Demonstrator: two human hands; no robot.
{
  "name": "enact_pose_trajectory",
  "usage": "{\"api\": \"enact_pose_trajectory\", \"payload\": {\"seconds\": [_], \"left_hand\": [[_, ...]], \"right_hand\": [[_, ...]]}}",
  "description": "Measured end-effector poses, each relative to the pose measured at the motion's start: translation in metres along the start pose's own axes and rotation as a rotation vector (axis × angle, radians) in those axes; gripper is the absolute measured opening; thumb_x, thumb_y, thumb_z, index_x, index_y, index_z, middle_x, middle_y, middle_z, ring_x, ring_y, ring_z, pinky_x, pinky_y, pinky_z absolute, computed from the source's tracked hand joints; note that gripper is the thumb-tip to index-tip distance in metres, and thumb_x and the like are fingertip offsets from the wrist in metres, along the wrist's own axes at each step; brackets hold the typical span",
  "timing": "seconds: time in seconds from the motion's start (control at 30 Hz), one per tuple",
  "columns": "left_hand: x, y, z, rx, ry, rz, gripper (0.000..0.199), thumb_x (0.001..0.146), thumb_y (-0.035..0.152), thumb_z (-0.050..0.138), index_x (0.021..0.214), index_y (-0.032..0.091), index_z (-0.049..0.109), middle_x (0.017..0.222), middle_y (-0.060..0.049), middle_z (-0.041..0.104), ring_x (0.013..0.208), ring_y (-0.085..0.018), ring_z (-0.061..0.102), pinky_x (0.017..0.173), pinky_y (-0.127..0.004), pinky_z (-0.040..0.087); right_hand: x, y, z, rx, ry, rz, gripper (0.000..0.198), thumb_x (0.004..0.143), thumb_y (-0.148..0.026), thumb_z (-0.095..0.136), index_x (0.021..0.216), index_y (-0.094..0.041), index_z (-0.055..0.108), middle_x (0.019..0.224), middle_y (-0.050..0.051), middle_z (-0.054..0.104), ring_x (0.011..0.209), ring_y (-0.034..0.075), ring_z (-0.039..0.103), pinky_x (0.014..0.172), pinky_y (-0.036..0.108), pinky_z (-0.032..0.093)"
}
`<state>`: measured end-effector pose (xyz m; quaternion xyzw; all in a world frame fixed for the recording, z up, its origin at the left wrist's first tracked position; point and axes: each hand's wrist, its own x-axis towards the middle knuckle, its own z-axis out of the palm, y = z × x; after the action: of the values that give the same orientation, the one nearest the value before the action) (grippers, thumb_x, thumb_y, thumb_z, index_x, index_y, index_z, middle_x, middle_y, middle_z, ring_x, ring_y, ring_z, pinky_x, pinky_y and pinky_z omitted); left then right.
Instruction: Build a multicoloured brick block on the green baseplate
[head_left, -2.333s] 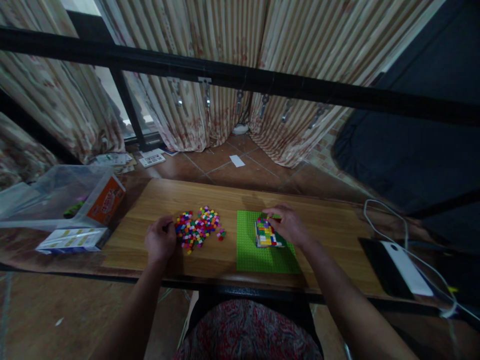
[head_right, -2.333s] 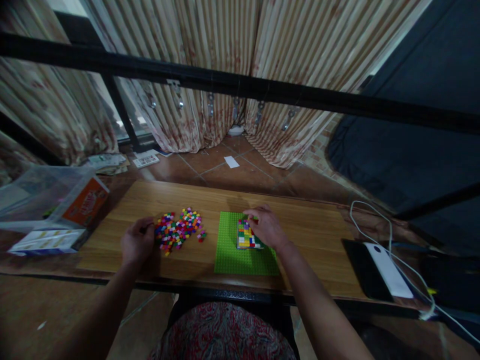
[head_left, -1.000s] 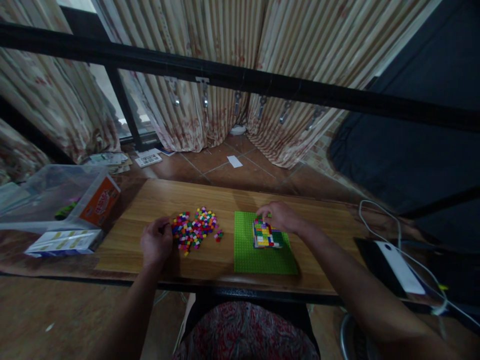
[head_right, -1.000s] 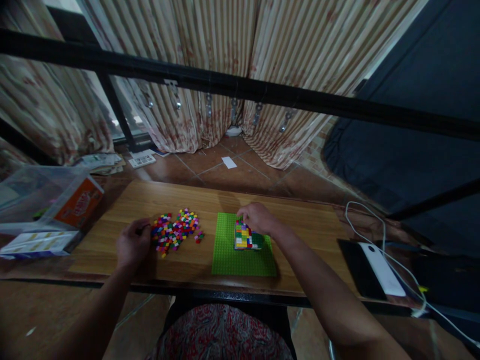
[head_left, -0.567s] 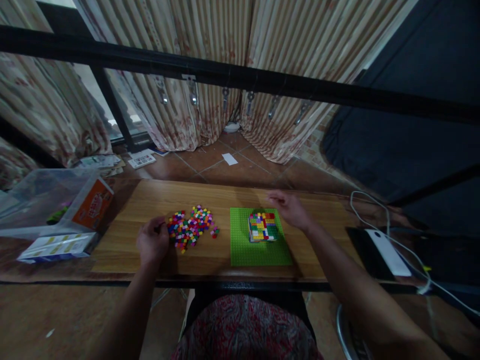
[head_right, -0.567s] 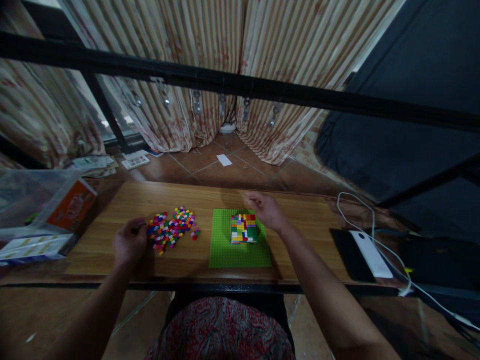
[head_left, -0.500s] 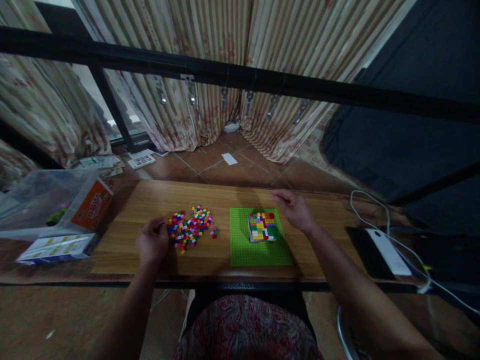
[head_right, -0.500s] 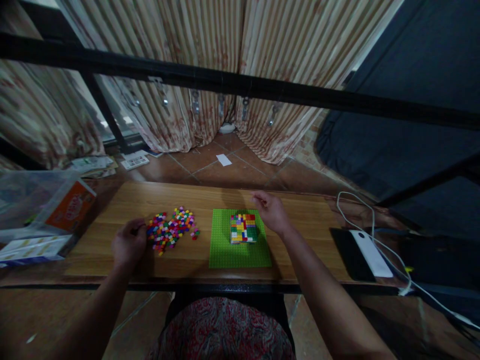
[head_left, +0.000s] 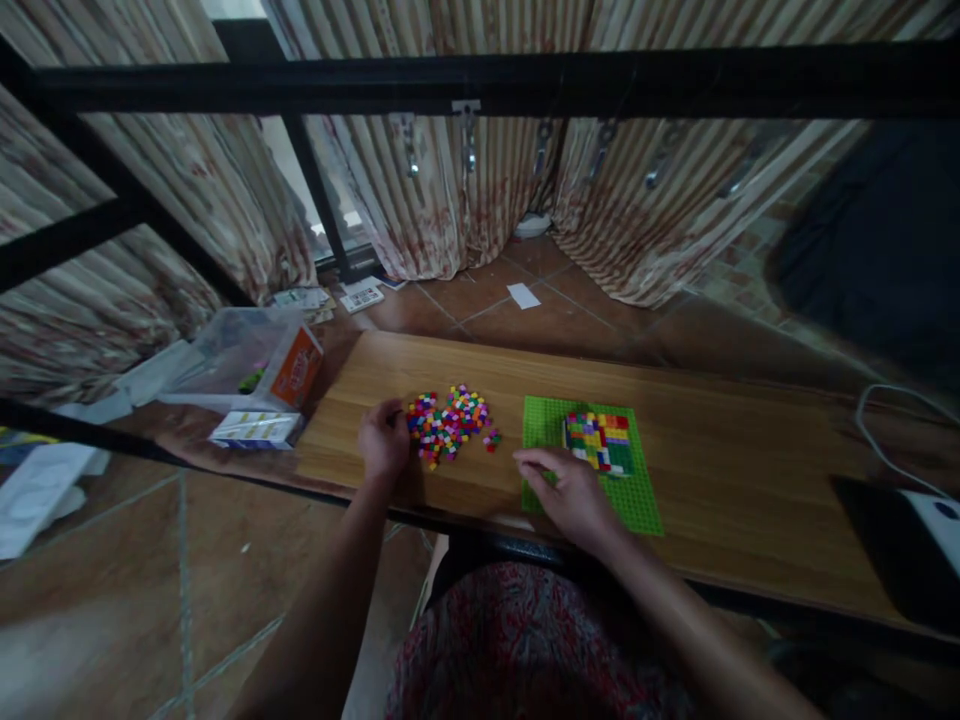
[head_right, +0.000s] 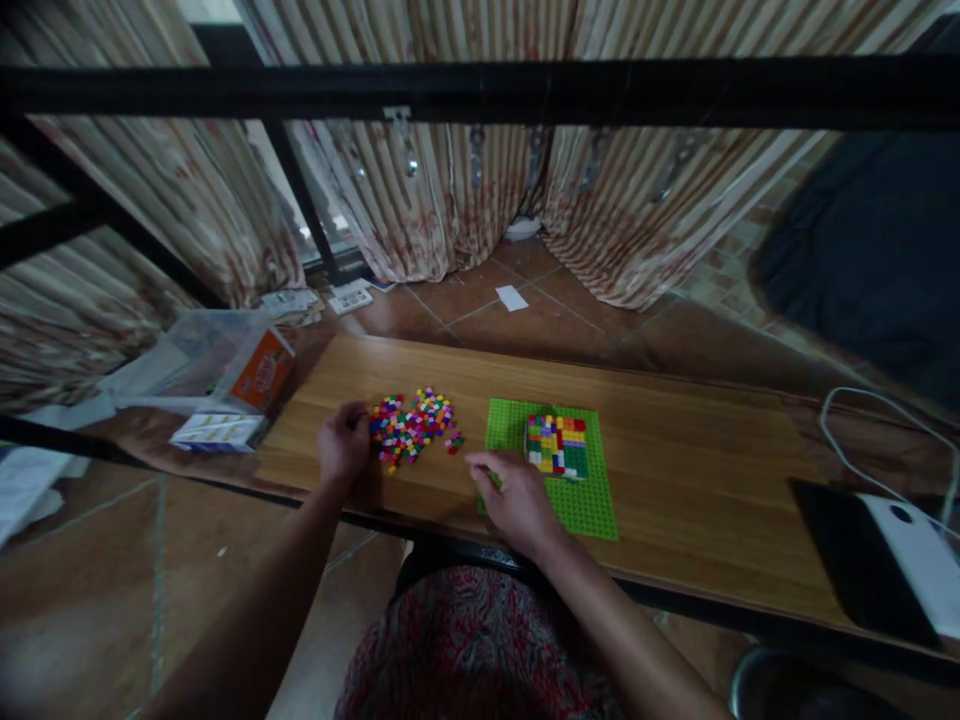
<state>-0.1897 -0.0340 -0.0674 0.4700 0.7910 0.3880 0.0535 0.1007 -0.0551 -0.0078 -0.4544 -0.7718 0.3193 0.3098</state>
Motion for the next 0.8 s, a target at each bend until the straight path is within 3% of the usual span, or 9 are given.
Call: {"api": "enact_pose_trajectory", "payload": {"seconds": [0.13,0.33,0.57,0.7,0.8], "left_hand": [[0.000,-0.001,0.001,-0.017,-0.004,-0.004,0.025,0.080,0.024,0.051,0.095,0.017,0.070,0.094,-0.009,0.073,0.091,-0.022,0.066,0.086,-0.034,0.052],[0.000,-0.005,0.004,-0.029,-0.013,-0.036,0.024,0.080,0.024,0.053,0.096,0.018,0.069,0.096,-0.008,0.072,0.094,-0.022,0.065,0.089,-0.036,0.051],[-0.001,-0.004,0.004,-0.024,0.004,-0.009,0.023,0.081,0.024,0.052,0.095,0.017,0.069,0.095,-0.009,0.072,0.094,-0.023,0.065,0.089,-0.036,0.050],[-0.002,-0.003,0.003,-0.039,0.006,-0.004,0.024,0.081,0.023,0.051,0.095,0.017,0.069,0.093,-0.009,0.072,0.091,-0.022,0.065,0.087,-0.035,0.050],[-0.002,-0.001,0.002,-0.036,-0.001,-0.018,0.024,0.081,0.022,0.051,0.096,0.017,0.069,0.093,-0.008,0.072,0.091,-0.022,0.065,0.087,-0.035,0.051]], "right_hand": [[0.005,-0.001,0.027,-0.046,-0.066,-0.022,0.021,0.091,-0.022,0.051,0.098,-0.024,0.071,0.099,0.005,0.073,0.095,0.021,0.066,0.088,0.037,0.050],[0.018,0.003,0.054,-0.086,-0.048,-0.087,0.018,0.089,-0.017,0.053,0.092,-0.023,0.070,0.093,0.006,0.071,0.093,0.021,0.064,0.086,0.035,0.049],[0.030,-0.013,0.083,-0.122,-0.120,-0.134,0.018,0.088,-0.013,0.054,0.090,-0.022,0.069,0.092,0.005,0.068,0.091,0.020,0.060,0.084,0.033,0.046],[0.034,-0.028,0.098,-0.202,-0.180,-0.189,0.010,0.088,-0.018,0.058,0.086,-0.022,0.068,0.091,0.005,0.067,0.092,0.021,0.058,0.082,0.033,0.045],[0.036,-0.036,0.109,-0.320,-0.153,-0.162,0.007,0.086,-0.027,0.065,0.081,-0.022,0.065,0.089,0.007,0.065,0.092,0.024,0.057,0.081,0.036,0.045]]}}
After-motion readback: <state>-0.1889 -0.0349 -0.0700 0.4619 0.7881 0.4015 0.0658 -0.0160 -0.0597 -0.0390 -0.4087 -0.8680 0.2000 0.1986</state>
